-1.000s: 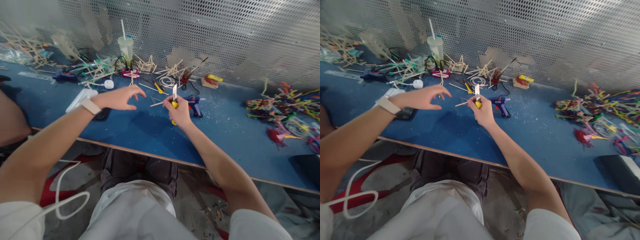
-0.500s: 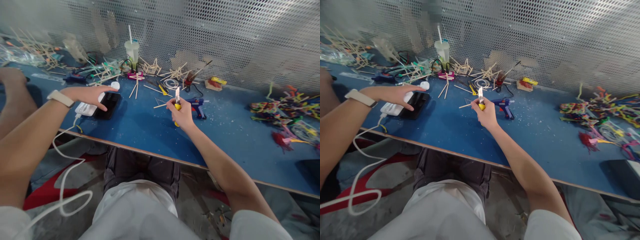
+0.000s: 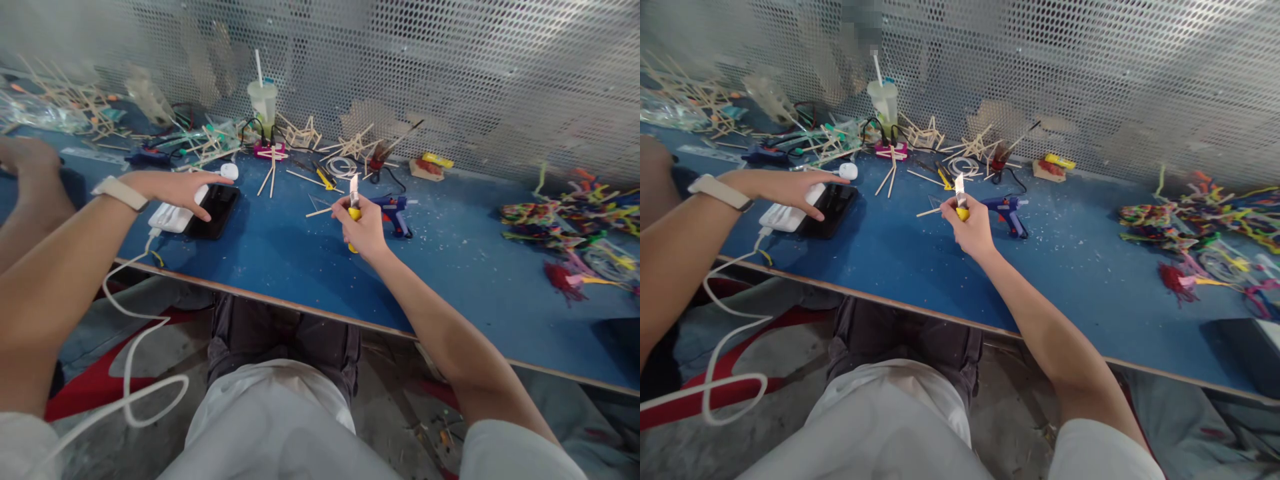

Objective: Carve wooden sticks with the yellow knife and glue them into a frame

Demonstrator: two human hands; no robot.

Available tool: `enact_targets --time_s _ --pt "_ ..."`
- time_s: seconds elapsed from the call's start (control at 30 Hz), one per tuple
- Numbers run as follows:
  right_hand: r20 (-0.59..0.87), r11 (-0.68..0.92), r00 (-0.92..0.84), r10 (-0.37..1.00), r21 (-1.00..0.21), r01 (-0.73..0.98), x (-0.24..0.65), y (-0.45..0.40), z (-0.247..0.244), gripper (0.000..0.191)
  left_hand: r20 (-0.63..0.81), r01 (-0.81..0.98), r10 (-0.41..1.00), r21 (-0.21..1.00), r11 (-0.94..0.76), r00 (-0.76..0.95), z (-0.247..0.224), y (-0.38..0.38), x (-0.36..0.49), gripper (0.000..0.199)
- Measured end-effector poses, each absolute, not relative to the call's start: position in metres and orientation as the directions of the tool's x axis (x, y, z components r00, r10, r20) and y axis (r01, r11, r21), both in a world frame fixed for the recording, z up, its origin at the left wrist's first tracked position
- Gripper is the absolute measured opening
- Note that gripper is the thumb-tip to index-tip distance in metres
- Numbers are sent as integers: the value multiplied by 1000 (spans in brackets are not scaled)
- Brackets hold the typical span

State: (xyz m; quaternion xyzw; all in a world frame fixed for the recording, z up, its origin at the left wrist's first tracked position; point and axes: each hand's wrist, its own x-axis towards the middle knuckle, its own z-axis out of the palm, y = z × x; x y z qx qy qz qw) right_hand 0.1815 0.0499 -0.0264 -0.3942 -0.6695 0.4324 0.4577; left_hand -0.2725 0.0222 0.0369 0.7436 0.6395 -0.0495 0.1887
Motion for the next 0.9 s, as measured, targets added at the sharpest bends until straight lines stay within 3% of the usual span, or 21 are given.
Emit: enact_targets --time_s 0.33,0.5,0.7,0.83,0.9 --pt "274 310 -275 921 -946 95 181 48 -25 35 -322 974 927 178 -141 193 43 17 -267 118" --pt "275 313 -285 918 -945 96 182 48 -26 40 -347 972 924 215 -91 163 55 19 -270 93" --pt "276 316 -283 919 -943 106 182 47 -25 42 -176 992 982 116 -52 72 77 33 -278 72" --pt "271 317 -280 921 -939 134 181 48 -26 41 -75 977 992 194 -86 103 84 31 -241 60" --pt "271 318 -273 923 -937 147 181 48 -27 40 -22 945 980 269 -187 200 79 27 -203 53"
